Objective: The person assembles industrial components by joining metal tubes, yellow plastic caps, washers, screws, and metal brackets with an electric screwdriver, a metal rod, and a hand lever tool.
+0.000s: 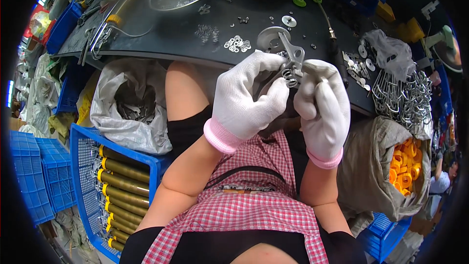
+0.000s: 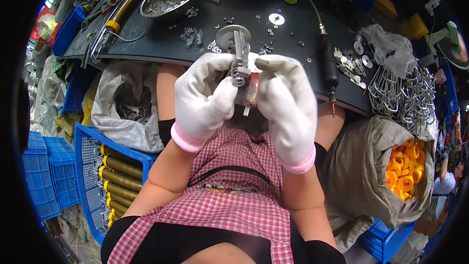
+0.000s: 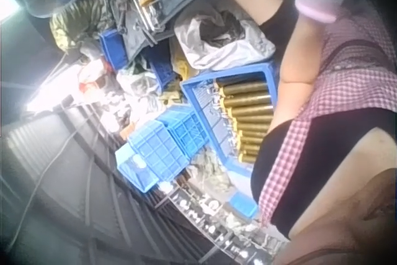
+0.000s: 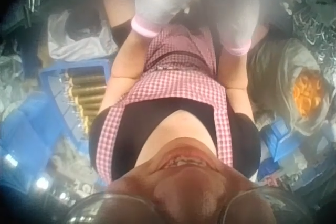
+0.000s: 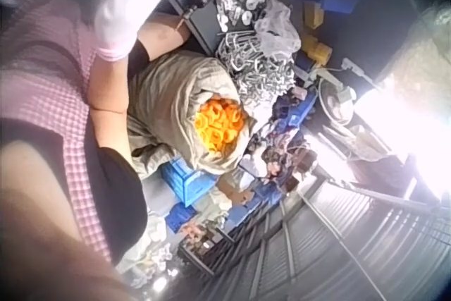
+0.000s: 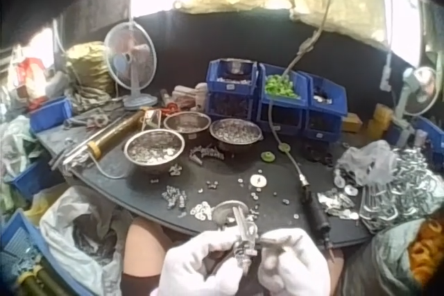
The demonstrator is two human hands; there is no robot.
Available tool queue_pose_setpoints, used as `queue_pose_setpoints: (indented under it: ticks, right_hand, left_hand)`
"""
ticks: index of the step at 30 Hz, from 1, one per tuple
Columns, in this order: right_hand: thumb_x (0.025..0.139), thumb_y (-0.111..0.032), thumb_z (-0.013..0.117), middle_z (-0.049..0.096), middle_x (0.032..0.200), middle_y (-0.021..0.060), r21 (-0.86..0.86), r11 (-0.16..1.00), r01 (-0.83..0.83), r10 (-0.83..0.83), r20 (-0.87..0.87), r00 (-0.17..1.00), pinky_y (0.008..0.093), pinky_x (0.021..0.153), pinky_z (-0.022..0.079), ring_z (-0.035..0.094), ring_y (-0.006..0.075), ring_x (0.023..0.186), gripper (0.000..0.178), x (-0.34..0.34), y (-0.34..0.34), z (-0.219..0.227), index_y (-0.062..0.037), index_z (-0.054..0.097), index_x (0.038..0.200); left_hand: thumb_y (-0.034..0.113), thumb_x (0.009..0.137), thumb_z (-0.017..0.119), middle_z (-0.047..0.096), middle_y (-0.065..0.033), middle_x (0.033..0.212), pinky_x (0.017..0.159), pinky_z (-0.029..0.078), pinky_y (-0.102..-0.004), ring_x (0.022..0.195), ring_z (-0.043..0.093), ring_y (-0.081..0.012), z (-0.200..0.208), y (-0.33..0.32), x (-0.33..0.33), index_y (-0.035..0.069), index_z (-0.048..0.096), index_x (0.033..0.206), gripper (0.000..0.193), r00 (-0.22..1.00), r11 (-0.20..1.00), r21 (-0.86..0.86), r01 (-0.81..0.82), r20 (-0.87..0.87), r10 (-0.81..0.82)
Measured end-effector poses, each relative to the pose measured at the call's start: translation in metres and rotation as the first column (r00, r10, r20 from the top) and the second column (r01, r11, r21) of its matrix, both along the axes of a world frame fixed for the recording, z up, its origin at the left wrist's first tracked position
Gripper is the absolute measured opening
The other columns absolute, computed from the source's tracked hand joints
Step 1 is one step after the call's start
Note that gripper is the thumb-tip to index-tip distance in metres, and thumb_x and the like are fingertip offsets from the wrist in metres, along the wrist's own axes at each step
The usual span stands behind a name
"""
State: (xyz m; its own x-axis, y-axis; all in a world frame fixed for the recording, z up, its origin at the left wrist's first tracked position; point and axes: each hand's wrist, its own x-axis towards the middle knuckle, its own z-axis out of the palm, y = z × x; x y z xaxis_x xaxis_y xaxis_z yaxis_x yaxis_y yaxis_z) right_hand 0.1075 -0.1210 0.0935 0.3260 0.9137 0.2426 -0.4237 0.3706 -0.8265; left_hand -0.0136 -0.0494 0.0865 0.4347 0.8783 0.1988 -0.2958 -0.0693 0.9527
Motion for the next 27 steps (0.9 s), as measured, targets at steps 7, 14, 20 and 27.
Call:
queue_pose_setpoints:
  ticks: [7, 14, 20, 27]
  right_hand:
    - [0.091, -0.029, 0.063, 0.055, 0.106, 0.0033, 0.328, 0.861, 0.390, -0.456, 0.153, 0.877, 0.0235, 0.075, 0.040, 0.052, 0.0112, 0.087, 0.057, 0.008, 0.001, -0.022, -0.0007, 0.043, 0.137]
    - [0.084, -0.050, 0.064, 0.048, 0.072, -0.0031, 0.097, 0.911, 0.401, -0.385, -0.150, 0.911, 0.0208, 0.050, 0.030, 0.038, 0.0050, 0.056, 0.062, -0.042, 0.007, -0.006, -0.0065, 0.051, 0.125]
    - [0.089, 0.000, 0.061, 0.063, 0.085, 0.0043, 0.033, 0.939, 0.343, -0.345, 0.130, 0.930, 0.0202, 0.061, 0.047, 0.059, 0.0080, 0.068, 0.011, -0.039, -0.005, -0.046, 0.0047, 0.065, 0.099]
    - [0.087, 0.000, 0.063, 0.063, 0.078, 0.0057, -0.254, 0.967, 0.006, 0.012, 0.067, 0.998, 0.0215, 0.059, 0.047, 0.060, 0.0079, 0.068, 0.004, -0.025, -0.009, -0.019, 0.0022, 0.062, 0.091]
  left_hand:
    - [-0.001, 0.083, 0.060, 0.065, -0.0043, 0.091, 0.072, 0.049, -0.0203, 0.080, 0.058, -0.0050, -0.010, -0.006, -0.001, -0.006, 0.062, 0.104, 0.022, 0.996, 0.993, -0.097, 0.060, 0.069, -0.053]
    - [0.003, 0.086, 0.058, 0.061, -0.0022, 0.082, 0.053, 0.043, -0.0167, 0.065, 0.053, -0.0023, -0.013, 0.002, -0.004, -0.003, 0.058, 0.110, 0.025, 0.989, 0.986, -0.142, 0.092, 0.129, -0.074]
    - [0.001, 0.087, 0.057, 0.061, -0.0032, 0.092, 0.059, 0.047, -0.0175, 0.073, 0.056, -0.0033, -0.016, 0.001, -0.004, -0.004, 0.058, 0.109, 0.023, 0.973, 0.996, -0.077, 0.035, 0.229, -0.016]
    - [-0.003, 0.085, 0.055, 0.067, -0.0088, 0.091, 0.070, 0.050, -0.0220, 0.078, 0.062, -0.0077, -0.017, 0.009, -0.009, -0.004, 0.060, 0.102, 0.017, 0.993, 0.999, 0.000, -0.051, 0.107, 0.051]
